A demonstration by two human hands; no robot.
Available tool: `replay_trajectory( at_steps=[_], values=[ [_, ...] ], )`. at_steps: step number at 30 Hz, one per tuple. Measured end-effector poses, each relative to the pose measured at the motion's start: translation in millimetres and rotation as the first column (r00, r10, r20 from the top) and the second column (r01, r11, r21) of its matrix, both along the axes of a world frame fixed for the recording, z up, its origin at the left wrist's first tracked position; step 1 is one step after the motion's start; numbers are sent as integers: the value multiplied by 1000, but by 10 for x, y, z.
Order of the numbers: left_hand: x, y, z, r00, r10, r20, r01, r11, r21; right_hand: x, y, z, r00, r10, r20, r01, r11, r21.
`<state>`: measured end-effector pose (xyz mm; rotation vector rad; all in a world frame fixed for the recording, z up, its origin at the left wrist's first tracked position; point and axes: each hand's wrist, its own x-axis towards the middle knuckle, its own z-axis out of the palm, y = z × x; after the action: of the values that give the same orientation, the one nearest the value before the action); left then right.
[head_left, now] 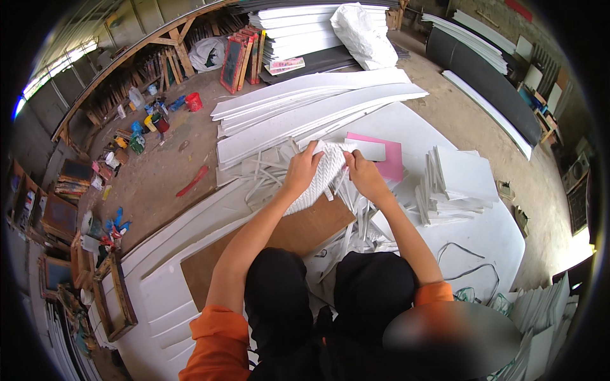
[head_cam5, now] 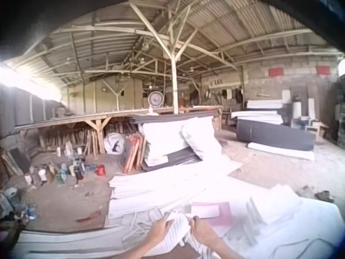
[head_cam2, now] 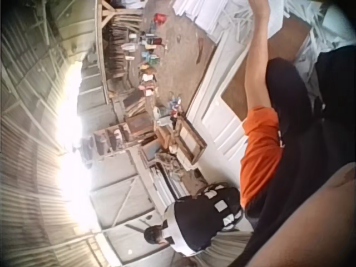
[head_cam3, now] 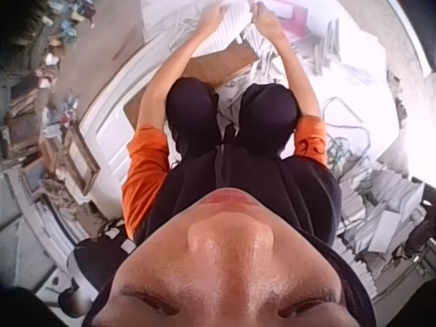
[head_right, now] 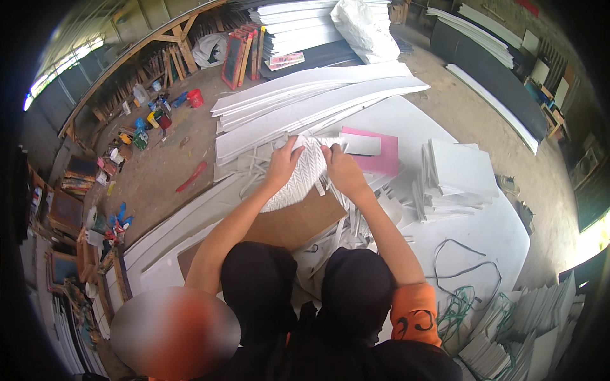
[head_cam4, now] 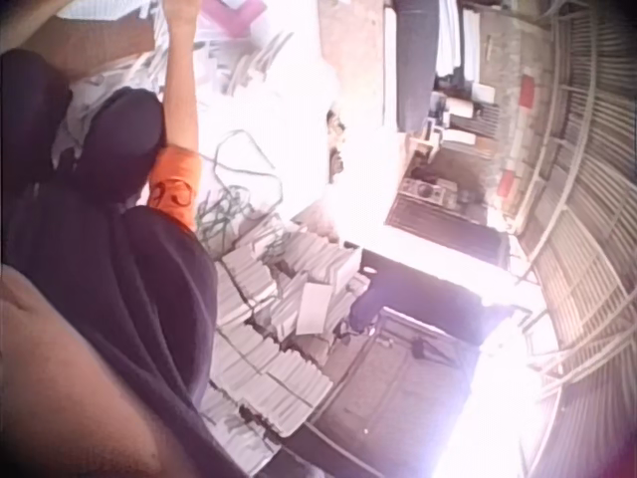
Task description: The person cuts a sheet of bubble wrap into strips using a utility knife. They then gather a stack of white rectangular boards and tie them together with a green plastic strap.
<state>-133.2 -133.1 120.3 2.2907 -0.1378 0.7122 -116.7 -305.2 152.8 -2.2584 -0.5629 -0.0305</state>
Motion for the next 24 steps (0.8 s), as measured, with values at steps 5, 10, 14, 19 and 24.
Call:
replay_trajectory(
  at_steps=[5,10,14,19,24],
  values=[
    [-18,82,35,982,40,184,-61,992,109,-189,92,80,985,30,168,9,974,-227],
    [-62,117,54,982,97,160,-125,977,171,-206,133,61,954,49,296,26,969,-245],
    [-70,169,33,963,110,244,-171,955,243,-224,149,50,939,53,339,28,973,-231],
    [-68,185,21,971,118,210,-172,950,261,-228,146,47,949,54,310,25,969,-247],
    [-63,185,19,968,102,228,-164,948,273,-232,127,44,947,44,317,35,971,-237]
  ],
)
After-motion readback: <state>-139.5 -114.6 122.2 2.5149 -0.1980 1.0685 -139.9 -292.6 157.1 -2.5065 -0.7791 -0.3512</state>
